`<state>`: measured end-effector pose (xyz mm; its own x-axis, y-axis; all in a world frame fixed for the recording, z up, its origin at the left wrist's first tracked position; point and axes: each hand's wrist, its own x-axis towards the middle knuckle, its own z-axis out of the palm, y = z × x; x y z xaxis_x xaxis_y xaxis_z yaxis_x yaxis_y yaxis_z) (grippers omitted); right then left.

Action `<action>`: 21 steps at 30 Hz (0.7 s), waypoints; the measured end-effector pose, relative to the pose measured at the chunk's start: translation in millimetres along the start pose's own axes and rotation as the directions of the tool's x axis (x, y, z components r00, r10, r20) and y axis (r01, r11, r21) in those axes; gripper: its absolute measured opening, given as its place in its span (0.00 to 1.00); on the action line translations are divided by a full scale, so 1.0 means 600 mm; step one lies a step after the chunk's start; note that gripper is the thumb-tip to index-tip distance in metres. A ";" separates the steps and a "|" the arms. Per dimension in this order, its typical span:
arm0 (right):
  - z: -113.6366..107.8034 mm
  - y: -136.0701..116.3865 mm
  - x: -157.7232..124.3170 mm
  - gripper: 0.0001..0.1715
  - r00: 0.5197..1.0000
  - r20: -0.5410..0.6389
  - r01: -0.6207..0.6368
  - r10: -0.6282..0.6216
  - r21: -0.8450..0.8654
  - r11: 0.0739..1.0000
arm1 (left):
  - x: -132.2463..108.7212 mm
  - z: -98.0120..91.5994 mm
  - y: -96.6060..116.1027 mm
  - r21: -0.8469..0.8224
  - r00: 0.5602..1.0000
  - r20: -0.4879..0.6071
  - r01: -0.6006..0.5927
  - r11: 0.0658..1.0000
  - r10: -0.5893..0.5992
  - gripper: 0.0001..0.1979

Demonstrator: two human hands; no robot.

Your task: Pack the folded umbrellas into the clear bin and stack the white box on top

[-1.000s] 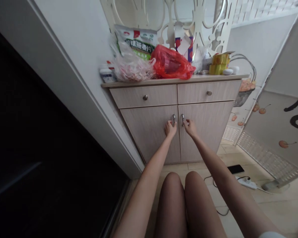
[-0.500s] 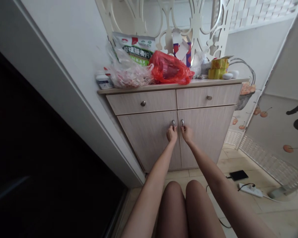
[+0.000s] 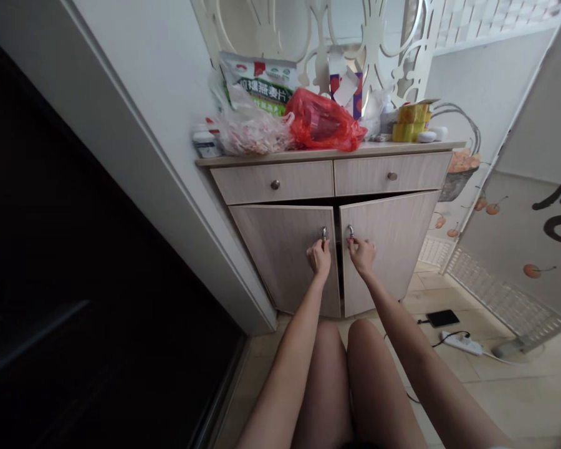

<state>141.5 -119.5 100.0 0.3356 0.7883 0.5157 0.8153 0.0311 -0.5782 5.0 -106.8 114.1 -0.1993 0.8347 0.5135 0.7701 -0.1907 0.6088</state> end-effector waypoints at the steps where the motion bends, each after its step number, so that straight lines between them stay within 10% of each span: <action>1: -0.007 0.006 -0.011 0.19 1.000 -0.023 0.011 -0.011 0.010 1.000 | -0.010 -0.008 -0.005 0.001 1.000 -0.014 -0.018 1.000 0.018 0.12; 10: -0.101 0.070 -0.106 0.20 0.985 -0.155 0.083 -0.071 0.068 0.994 | -0.110 -0.114 -0.087 -0.071 0.974 -0.183 -0.146 0.987 0.131 0.14; 21: -0.246 0.176 -0.194 0.27 0.953 -0.292 0.096 -0.079 0.044 0.994 | -0.185 -0.248 -0.192 -0.042 0.927 -0.376 -0.028 0.999 0.010 0.17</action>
<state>258.0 -298.5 72.2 0.3930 0.5699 0.7217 0.8222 0.1338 -0.5533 -151.9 -254.1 76.8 -0.4049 0.5771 0.7092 0.7494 -0.2349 0.6190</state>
